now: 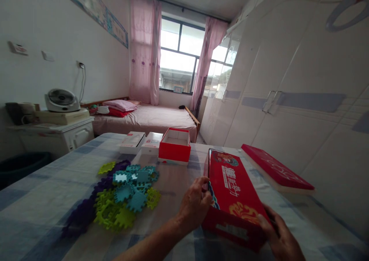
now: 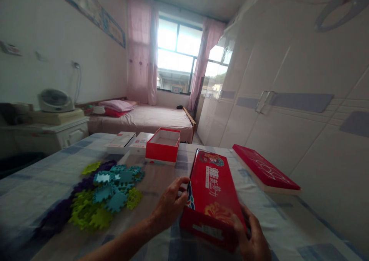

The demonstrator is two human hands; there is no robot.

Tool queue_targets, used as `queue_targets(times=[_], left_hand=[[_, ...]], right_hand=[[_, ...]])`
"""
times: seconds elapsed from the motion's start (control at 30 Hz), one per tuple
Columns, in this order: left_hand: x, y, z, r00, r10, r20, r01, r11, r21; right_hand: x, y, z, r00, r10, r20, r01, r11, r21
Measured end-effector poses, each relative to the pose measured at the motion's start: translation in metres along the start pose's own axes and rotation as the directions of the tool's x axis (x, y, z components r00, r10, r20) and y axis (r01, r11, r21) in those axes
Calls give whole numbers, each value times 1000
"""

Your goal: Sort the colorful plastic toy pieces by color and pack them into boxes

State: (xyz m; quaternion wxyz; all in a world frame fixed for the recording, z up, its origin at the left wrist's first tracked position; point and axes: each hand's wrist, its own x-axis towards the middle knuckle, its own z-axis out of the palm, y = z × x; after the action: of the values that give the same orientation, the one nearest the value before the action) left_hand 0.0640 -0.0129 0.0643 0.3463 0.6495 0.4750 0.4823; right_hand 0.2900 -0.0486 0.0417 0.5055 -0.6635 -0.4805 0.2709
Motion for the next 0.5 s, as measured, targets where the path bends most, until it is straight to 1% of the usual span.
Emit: queue_targets(times=[0.07,0.13,0.2,0.27,0.3,0.37,0.43,0.5], left_hand=[[-1,5,-5,999,33,17,-34,995,96],[0,10,-10,998,68,7,-68,972,223],[1,13,-13,999,45,-5,-42,953,299],[1,14,-15,1000,-18,-23,25,952,305],[0,15,-15,999,-46,-25,51,954,294],[-1,18,-13,999,-45,-30,52,952,302],[-2,24,-11,999,9,-41,7,925,380],[-1,30,-9,997,60,-50,-30,886,463]], right_hand=[[-2,9,3,1000,-25,-18,25,999,-43],[-3,19,4,996,-90,-27,87,993,-85],[-5,26,4,984,-178,-24,174,977,-121],[-7,28,4,974,-222,-37,215,966,-144],[-8,26,4,977,-209,-41,201,969,-144],[-9,19,3,992,-121,-38,115,985,-132],[-11,10,2,1000,-26,-11,25,992,-127],[-12,0,2,1000,-1,16,3,991,-133]])
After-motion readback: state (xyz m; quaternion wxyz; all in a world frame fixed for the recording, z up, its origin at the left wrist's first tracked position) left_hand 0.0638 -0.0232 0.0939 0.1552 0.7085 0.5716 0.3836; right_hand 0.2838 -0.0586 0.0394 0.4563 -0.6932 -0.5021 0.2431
